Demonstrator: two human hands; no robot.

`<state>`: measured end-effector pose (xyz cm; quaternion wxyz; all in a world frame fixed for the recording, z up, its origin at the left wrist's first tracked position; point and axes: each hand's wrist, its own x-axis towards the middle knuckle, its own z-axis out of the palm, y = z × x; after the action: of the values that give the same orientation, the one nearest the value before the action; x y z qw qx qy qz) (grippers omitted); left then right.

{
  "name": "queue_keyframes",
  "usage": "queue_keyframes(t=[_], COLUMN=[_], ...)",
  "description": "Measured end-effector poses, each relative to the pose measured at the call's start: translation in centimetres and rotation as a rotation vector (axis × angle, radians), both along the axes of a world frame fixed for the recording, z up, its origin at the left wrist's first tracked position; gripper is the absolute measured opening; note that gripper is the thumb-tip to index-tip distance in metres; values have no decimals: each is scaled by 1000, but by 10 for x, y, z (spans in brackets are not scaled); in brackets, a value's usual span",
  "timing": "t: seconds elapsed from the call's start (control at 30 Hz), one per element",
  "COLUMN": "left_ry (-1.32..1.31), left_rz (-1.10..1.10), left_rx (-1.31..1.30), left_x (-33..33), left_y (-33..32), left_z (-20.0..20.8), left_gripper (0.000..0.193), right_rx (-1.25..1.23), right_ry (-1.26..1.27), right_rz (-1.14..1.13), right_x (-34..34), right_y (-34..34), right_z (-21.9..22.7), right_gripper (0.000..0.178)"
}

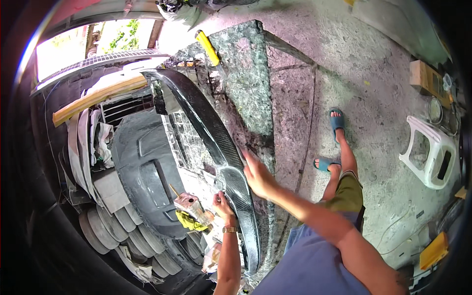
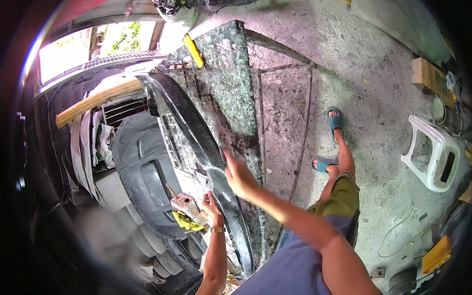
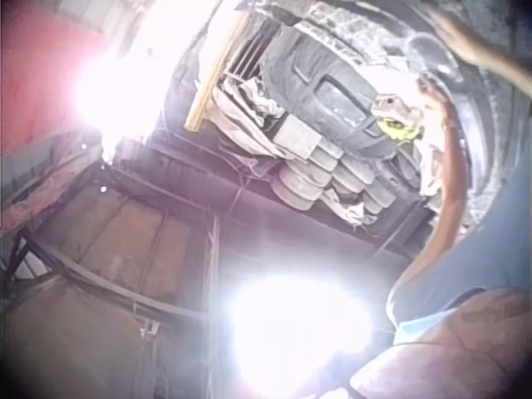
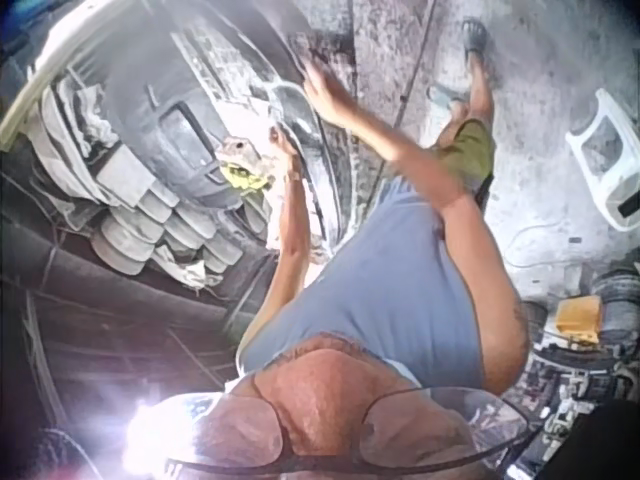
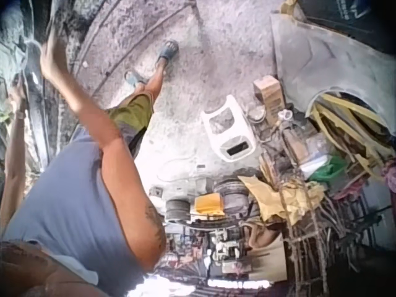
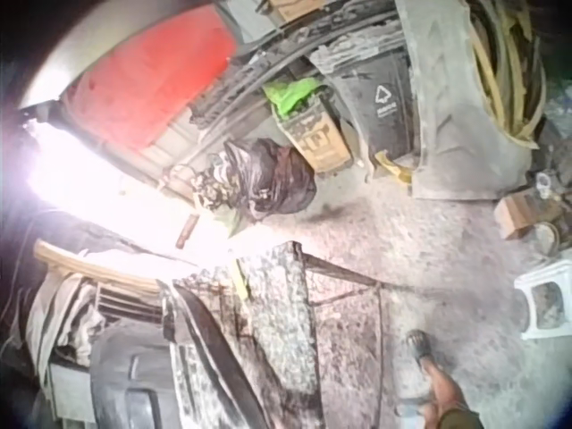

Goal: Sanding and cleaning a carbon fiber automotive component.

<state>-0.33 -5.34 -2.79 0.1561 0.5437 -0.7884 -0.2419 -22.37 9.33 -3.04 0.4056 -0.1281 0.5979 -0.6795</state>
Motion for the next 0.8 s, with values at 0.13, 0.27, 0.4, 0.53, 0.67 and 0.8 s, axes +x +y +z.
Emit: queue_keyframes(t=[0.13,0.27,0.4,0.53,0.67,0.8], left_ry=[112,23,54,76,82,134], left_rz=[46,-27,-24,-19,-11,40], left_rx=[93,34,51,36,44,87], left_x=[-12,-9,-11,-3,-6,-14], left_y=[13,9,15,4,10,20], left_z=[-4,-3,2,-6,-4,5], left_gripper=[37,36,37,36,35,34], right_rx=[-103,-15,-155,-117,-94,32], right_ry=[34,172,-158,-129,-289,-234], right_rz=[-275,-315,12,-203,-61,14], right_x=[82,58,69,52,72,40], right_y=[32,15,69,36,30,23], right_z=[-7,-20,-10,-28,-19,-4], right_gripper=[54,51,49,46,44,45])
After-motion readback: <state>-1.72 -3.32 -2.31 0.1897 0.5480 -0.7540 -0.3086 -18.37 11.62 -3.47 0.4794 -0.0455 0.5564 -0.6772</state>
